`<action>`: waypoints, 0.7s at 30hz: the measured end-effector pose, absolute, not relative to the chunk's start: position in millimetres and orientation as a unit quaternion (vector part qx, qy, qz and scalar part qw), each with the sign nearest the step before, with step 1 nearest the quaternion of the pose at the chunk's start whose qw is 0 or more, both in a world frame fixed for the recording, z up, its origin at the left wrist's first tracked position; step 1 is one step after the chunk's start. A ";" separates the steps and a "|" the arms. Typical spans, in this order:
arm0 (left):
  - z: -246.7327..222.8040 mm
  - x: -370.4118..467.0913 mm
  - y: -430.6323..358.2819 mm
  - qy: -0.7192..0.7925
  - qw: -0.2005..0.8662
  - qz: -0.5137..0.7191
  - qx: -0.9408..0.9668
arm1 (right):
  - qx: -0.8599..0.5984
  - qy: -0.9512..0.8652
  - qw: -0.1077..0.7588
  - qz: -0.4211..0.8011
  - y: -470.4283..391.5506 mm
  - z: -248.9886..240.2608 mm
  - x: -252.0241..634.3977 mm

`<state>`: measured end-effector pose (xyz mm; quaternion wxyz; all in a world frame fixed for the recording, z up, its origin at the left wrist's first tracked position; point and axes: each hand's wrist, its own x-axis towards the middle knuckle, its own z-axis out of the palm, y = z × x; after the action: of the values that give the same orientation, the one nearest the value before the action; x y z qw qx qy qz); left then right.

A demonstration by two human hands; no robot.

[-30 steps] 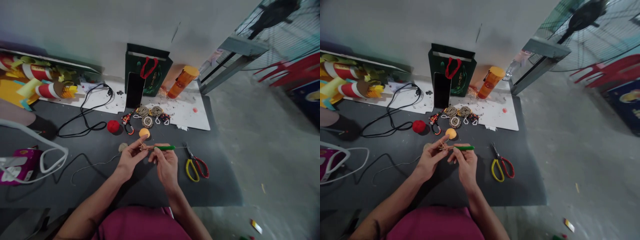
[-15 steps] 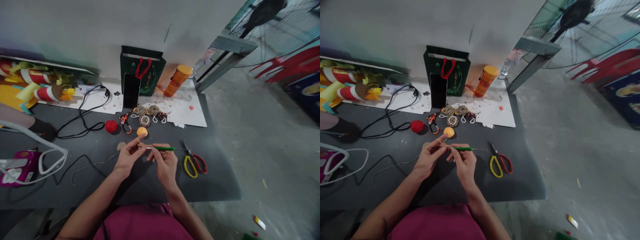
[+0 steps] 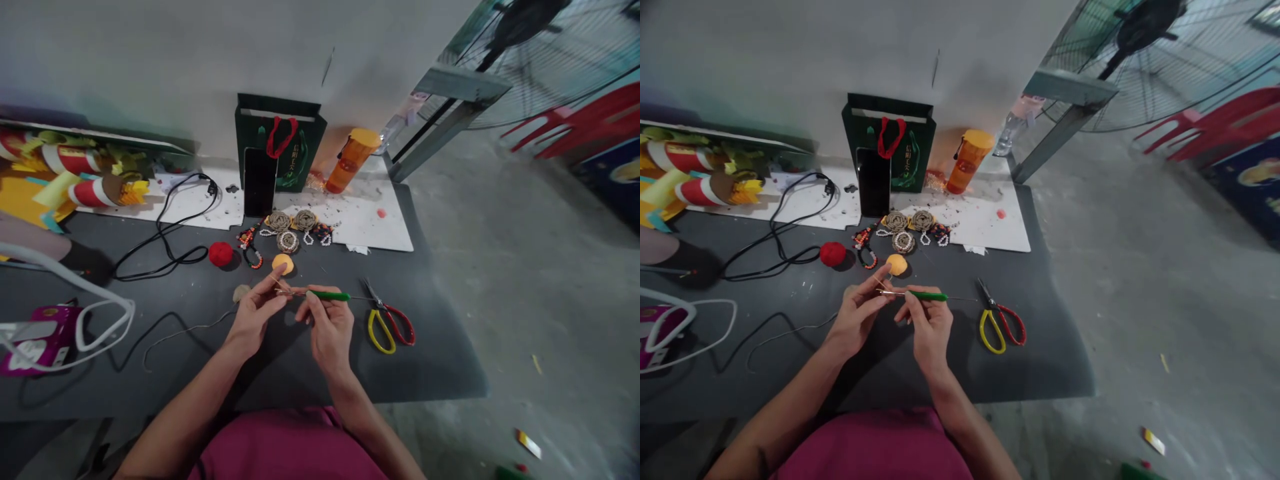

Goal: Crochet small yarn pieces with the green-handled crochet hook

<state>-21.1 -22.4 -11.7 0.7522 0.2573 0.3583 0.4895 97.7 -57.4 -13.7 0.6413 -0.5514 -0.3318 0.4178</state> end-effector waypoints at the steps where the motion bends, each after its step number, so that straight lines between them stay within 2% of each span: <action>1: -11.6 -21.2 -21.9 0.358 0.753 0.491 0.253 | -0.549 -0.329 0.644 0.420 -57.2 -13.7 98.2; 6: -13.2 -20.5 -20.1 0.389 0.731 0.504 0.246 | -0.541 -0.328 0.646 0.428 -56.5 -12.9 100.1; 13: -12.5 -20.9 -23.0 0.371 0.767 0.458 0.254 | -0.549 -0.331 0.639 0.425 -57.1 -14.3 99.6; 21: -11.9 -20.5 -20.5 0.387 0.743 0.480 0.260 | -0.548 -0.404 0.629 0.375 -59.1 -5.5 96.6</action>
<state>-20.5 -20.5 -11.9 0.7433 0.2603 0.3868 0.4797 96.6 -59.1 -5.5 0.6294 -0.5481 -0.4037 0.3749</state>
